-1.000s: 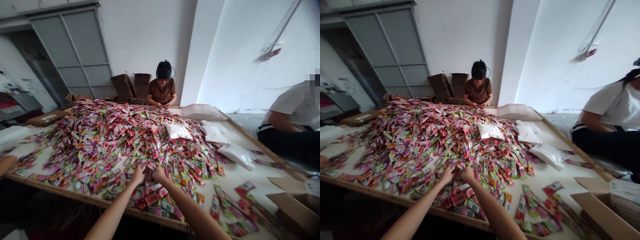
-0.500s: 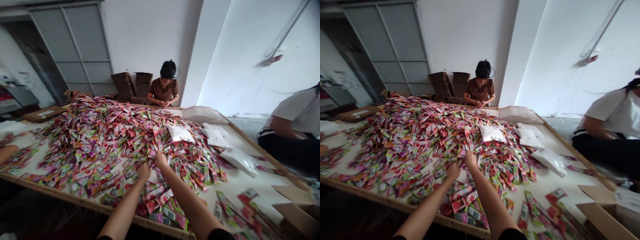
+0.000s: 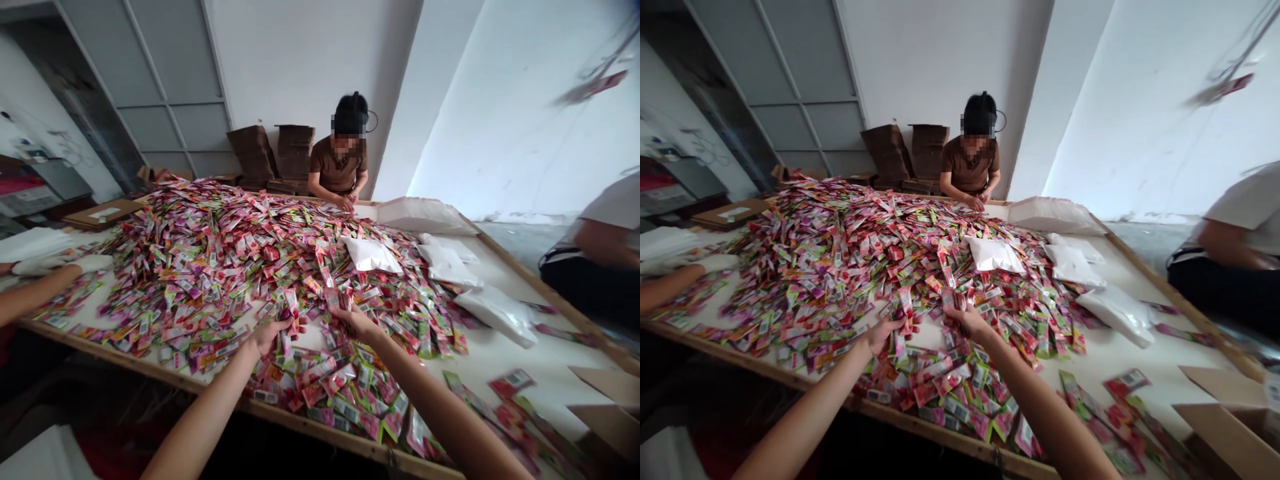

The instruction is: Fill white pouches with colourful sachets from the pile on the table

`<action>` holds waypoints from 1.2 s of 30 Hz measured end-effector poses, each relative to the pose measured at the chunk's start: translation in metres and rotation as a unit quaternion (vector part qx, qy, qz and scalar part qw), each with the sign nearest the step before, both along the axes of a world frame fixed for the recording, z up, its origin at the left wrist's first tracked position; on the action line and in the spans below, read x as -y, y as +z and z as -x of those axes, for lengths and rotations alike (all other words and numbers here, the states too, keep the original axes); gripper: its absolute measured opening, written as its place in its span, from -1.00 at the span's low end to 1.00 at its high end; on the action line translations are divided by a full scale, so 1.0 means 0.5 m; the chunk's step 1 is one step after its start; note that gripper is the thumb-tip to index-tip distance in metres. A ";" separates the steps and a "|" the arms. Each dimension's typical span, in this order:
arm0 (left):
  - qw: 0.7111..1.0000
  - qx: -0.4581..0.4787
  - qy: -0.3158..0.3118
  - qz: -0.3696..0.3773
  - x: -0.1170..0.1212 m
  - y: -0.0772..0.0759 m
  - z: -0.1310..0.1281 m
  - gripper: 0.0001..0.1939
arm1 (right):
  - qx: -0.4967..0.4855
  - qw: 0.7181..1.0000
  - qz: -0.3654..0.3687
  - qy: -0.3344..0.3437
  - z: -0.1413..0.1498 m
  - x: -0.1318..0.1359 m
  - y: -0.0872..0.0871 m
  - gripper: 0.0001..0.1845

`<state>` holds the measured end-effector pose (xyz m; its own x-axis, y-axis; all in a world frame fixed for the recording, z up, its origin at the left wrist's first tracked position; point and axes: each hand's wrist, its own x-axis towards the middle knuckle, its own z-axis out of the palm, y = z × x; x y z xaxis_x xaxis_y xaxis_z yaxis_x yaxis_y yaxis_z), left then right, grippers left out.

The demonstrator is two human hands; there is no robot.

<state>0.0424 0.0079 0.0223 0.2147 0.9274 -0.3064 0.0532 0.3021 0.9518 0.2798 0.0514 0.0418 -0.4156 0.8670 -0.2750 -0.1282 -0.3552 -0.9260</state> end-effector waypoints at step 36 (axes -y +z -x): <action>0.761 -0.568 -0.108 -0.295 -0.143 0.041 0.000 -0.62 | 0.546 0.753 -0.366 0.038 -0.083 -0.096 -0.036 -0.76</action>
